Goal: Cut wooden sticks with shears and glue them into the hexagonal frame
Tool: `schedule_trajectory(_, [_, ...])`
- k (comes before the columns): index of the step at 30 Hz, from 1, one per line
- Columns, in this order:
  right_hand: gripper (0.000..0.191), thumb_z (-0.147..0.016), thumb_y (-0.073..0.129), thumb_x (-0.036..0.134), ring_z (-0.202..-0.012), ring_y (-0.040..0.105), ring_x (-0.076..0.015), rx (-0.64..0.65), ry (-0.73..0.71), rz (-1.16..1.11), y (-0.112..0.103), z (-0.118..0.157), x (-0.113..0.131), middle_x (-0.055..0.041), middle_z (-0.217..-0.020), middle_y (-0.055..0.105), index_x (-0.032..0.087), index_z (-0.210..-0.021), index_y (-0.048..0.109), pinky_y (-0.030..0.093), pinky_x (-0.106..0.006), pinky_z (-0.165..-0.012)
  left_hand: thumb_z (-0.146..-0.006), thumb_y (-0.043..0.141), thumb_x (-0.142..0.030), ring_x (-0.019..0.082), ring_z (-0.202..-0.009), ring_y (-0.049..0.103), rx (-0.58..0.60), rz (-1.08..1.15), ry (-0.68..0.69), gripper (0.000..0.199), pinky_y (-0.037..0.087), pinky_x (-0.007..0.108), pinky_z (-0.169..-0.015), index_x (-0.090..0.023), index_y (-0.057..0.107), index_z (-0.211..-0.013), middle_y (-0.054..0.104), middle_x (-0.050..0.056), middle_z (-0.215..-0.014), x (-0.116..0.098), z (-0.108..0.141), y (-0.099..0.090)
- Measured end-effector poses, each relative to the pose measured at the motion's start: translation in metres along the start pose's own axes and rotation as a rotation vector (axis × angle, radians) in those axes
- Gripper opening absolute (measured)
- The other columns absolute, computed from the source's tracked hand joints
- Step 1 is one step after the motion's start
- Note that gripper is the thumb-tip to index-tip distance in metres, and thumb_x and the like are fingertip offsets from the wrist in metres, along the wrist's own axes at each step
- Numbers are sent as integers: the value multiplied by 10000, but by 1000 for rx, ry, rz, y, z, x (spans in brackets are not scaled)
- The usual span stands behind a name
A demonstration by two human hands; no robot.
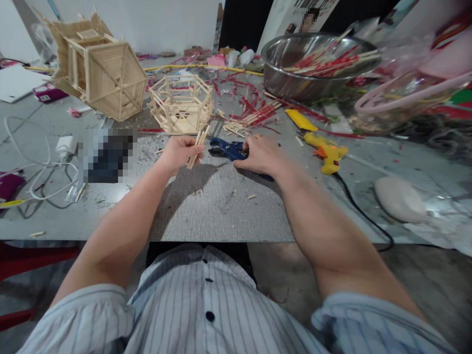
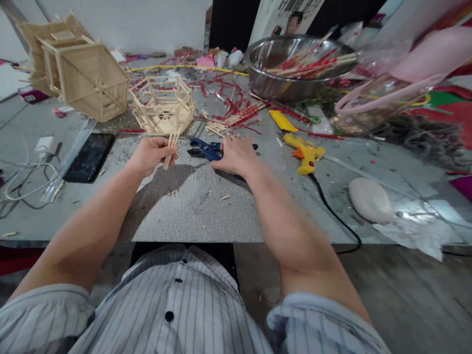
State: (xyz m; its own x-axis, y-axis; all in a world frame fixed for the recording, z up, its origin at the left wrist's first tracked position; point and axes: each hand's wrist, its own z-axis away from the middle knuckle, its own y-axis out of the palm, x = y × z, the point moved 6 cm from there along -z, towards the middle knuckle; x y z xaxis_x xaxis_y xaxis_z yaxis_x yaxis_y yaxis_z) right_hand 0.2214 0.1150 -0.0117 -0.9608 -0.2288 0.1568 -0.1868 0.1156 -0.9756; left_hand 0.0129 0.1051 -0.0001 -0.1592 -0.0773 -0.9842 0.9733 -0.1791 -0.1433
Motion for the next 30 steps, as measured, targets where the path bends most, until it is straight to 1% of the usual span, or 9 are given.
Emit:
schedule_trajectory(3, [451, -625, 732, 439, -925, 631, -321, -73, 104, -188, -2, 0, -9, -114, -966, 661, 206, -981, 582, 493, -486, -815, -828, 609, -106, 68, -423, 570, -20, 59, -38, 171, 447, 178, -450, -128, 546, -671, 601, -23, -537, 1, 0, -3])
schedule_trajectory(6, [548, -614, 753, 475, -932, 638, -290, -178, 126, -425, -4, -2, -17, -93, -1032, 663, 228, -1063, 558, 505, -466, -818, -828, 608, -123, 95, -491, 624, -17, 121, -72, 145, 495, 206, -508, -143, 524, -711, 633, -11, -588, 4, 0, -5])
schedule_trajectory(9, [530, -654, 720, 482, -944, 645, -263, -231, 114, -658, -6, -4, -21, -88, -1059, 663, 236, -1091, 549, 513, -452, -832, -825, 606, -141, 119, -557, 656, -13, 179, -78, 124, 535, 252, -577, -157, 508, -751, 647, -4, -626, 6, -1, -7])
schedule_trajectory(13, [470, -725, 611, 534, -955, 645, -259, -227, 138, -930, -15, -2, -18, -85, -1083, 670, 264, -1100, 529, 522, -439, -792, -790, 656, -188, 138, -684, 687, -20, 216, 24, 150, 558, 316, -715, -168, 507, -794, 658, -3, -709, 8, -7, -10])
schedule_trajectory(16, [464, -710, 540, 590, -926, 641, -268, -270, 144, -1067, -25, 5, -12, -102, -1051, 677, 261, -1037, 527, 520, -432, -771, -780, 661, -188, 136, -728, 682, -23, 195, 123, 134, 547, 325, -758, -165, 532, -809, 659, -4, -731, 14, -14, -9])
schedule_trajectory(20, [438, -709, 444, 623, -947, 638, -298, -240, 164, -1110, -25, 8, -7, -83, -982, 680, 287, -966, 559, 525, -446, -729, -750, 647, -95, 106, -680, 647, 17, 110, 236, 115, 517, 260, -706, -149, 546, -748, 635, -15, -675, 23, -22, -3])
schedule_trajectory(24, [455, -743, 326, 568, -952, 645, -338, -186, 186, -1154, -17, 5, -9, -88, -977, 682, 294, -969, 610, 525, -491, -677, -745, 647, -102, 104, -684, 638, 66, 5, 314, 98, 492, 236, -679, -142, 558, -743, 647, -1, -702, 25, -23, 0])
schedule_trajectory(27, [495, -795, 281, 540, -1008, 627, -341, -265, 181, -1009, -15, 5, -11, -98, -1057, 673, 299, -1085, 601, 517, -497, -724, -737, 648, -115, 101, -681, 630, 90, -67, 340, 102, 478, 221, -658, -142, 550, -742, 643, 2, -703, 21, -20, 1])
schedule_trajectory(30, [493, -820, 281, 433, -1050, 610, -307, -419, 164, -831, -17, 7, -10, -108, -1127, 644, 271, -1214, 528, 505, -478, -804, -739, 640, -129, 89, -662, 608, 87, -144, 351, 102, 459, 201, -638, -144, 540, -726, 626, -5, -686, 16, -16, 2])
